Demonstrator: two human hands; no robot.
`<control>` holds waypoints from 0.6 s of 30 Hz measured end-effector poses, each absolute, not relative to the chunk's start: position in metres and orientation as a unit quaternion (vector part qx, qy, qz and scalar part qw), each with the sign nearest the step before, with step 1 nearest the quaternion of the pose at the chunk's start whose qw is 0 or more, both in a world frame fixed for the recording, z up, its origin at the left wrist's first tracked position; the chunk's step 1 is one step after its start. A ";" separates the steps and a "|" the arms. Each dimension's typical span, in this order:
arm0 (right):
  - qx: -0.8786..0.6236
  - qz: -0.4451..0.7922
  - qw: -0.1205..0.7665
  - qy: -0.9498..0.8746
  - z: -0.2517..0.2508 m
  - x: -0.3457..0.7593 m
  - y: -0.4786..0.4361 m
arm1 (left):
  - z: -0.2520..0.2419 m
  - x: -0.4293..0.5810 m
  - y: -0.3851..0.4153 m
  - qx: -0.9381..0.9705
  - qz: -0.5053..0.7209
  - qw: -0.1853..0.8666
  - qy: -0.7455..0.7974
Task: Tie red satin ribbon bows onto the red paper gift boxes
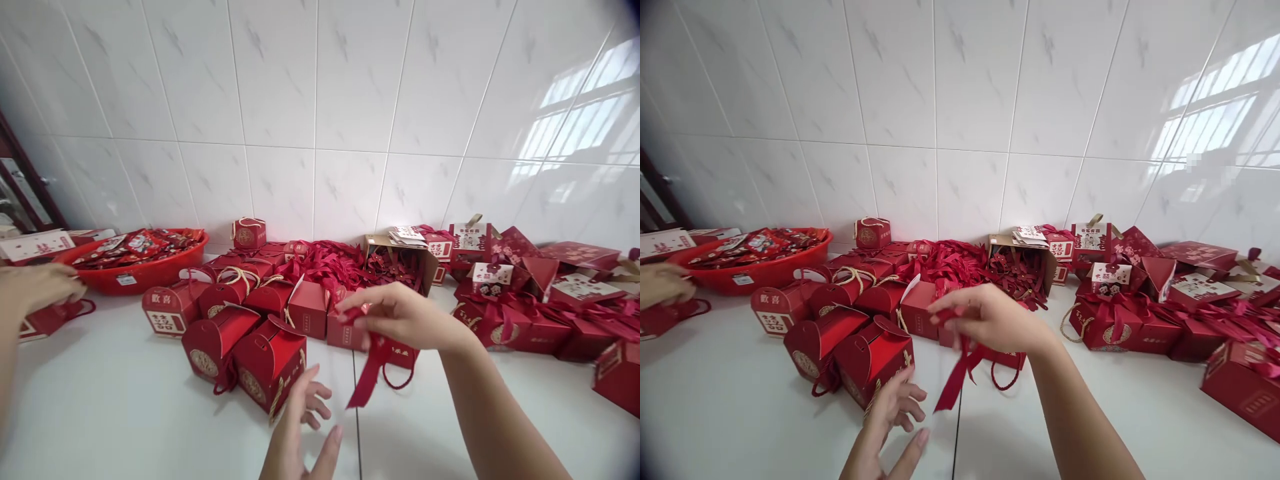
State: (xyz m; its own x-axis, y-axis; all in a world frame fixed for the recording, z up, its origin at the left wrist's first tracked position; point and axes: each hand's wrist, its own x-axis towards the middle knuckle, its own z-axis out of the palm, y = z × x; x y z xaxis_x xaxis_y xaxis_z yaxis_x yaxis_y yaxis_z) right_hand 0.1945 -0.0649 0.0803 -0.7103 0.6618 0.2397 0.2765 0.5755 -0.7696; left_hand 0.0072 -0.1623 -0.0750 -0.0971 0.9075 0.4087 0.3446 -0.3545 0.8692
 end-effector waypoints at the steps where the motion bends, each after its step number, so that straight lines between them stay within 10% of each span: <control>1: -0.257 0.366 0.222 -0.866 0.079 0.194 -0.069 | -0.065 0.011 -0.161 0.617 0.551 0.262 0.497; 18: -0.368 0.291 0.046 -0.882 0.082 0.236 -0.085 | -0.044 0.006 -0.147 0.647 0.423 0.319 0.548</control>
State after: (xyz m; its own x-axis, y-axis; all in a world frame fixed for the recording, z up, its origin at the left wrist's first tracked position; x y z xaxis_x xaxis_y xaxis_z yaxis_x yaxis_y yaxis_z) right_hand 0.2357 -0.0845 0.0816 -0.7245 0.6764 -0.1330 0.6226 0.5593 -0.5473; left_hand 0.0065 -0.1467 -0.0437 0.0404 0.9795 0.1971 0.4393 -0.1946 0.8770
